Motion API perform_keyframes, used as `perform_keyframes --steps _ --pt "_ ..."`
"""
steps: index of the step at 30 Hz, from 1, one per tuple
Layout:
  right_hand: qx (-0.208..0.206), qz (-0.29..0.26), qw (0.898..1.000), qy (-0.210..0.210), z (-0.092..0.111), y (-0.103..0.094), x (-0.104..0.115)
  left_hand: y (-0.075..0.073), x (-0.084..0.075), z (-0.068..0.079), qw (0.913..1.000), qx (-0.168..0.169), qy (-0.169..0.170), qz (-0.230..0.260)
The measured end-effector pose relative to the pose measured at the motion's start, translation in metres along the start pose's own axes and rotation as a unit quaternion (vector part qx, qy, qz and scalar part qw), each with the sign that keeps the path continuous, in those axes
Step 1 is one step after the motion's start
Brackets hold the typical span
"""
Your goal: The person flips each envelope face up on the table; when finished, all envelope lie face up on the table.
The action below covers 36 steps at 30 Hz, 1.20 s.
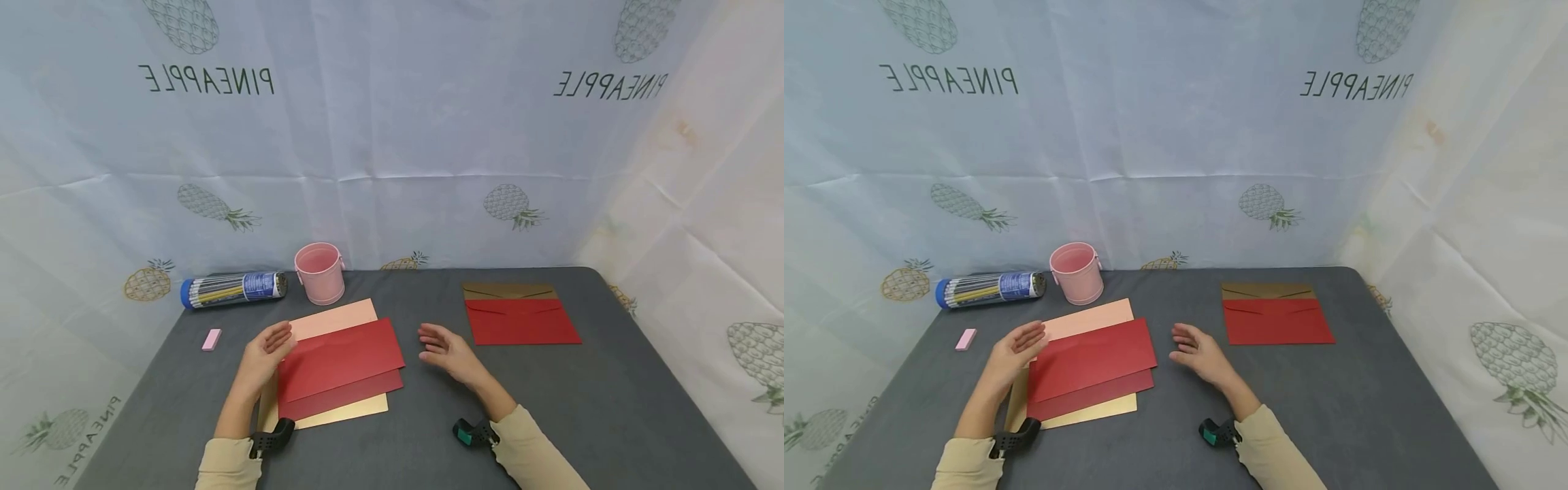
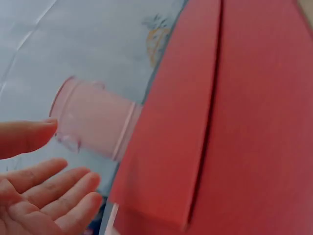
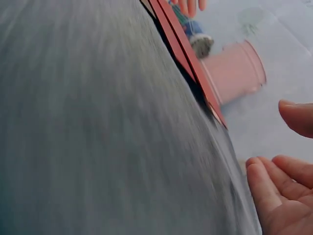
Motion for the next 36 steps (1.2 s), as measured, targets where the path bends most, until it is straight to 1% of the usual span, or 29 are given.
perform_keyframes --steps 3,6,11,13,15,18,21,23,25,30,33,36 --pt "0.012 0.01 1.0 0.009 -0.004 0.013 -0.003 -0.005 0.008 0.0 0.9995 0.01 -0.028 0.0" --pt "0.018 0.017 1.0 0.015 -0.007 0.024 -0.006 -0.007 0.013 0.001 0.9988 0.017 -0.046 -0.005" --pt "0.02 0.02 1.0 0.013 -0.01 0.034 -0.007 -0.012 0.016 0.001 0.9977 0.001 -0.067 -0.01" --pt "0.019 0.017 1.0 0.017 -0.011 0.037 -0.008 -0.012 0.017 0.001 0.9972 0.0 -0.073 -0.017" --pt "0.017 0.016 1.0 0.018 -0.012 0.039 -0.007 -0.011 0.018 0.002 0.9971 0.007 -0.073 -0.022" --pt "0.012 0.012 1.0 0.021 -0.012 0.041 -0.008 -0.008 0.018 0.001 0.9975 0.016 -0.065 -0.025" --pt "0.003 0.003 1.0 0.022 -0.013 0.041 -0.008 -0.007 0.017 0.0 0.9985 0.012 -0.05 -0.019" --pt "-0.007 -0.005 1.0 0.02 -0.013 0.039 -0.009 -0.008 0.016 -0.001 0.999 0.002 -0.044 -0.005" --pt "-0.023 -0.015 0.999 0.02 -0.014 0.037 -0.01 -0.008 0.015 -0.002 0.9987 -0.011 -0.044 0.021" --pt "-0.06 -0.041 0.997 0.028 -0.014 0.03 -0.014 -0.007 0.018 -0.003 0.9924 -0.044 -0.065 0.094" --pt "-0.066 -0.048 0.996 0.031 -0.014 0.029 -0.014 -0.006 0.019 -0.003 0.9909 -0.054 -0.068 0.103" --pt "-0.066 -0.05 0.996 0.033 -0.014 0.028 -0.016 -0.004 0.02 -0.004 0.9919 -0.055 -0.065 0.094"
Point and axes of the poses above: each hand's wrist, its own z-axis away from the middle knuckle, its own y-axis out of the palm, x = y × z, the point moved 10 cm from there along -z, towards the middle knuckle, and after that the axes turned 7 degrees about -x, right-handed, at the moved point
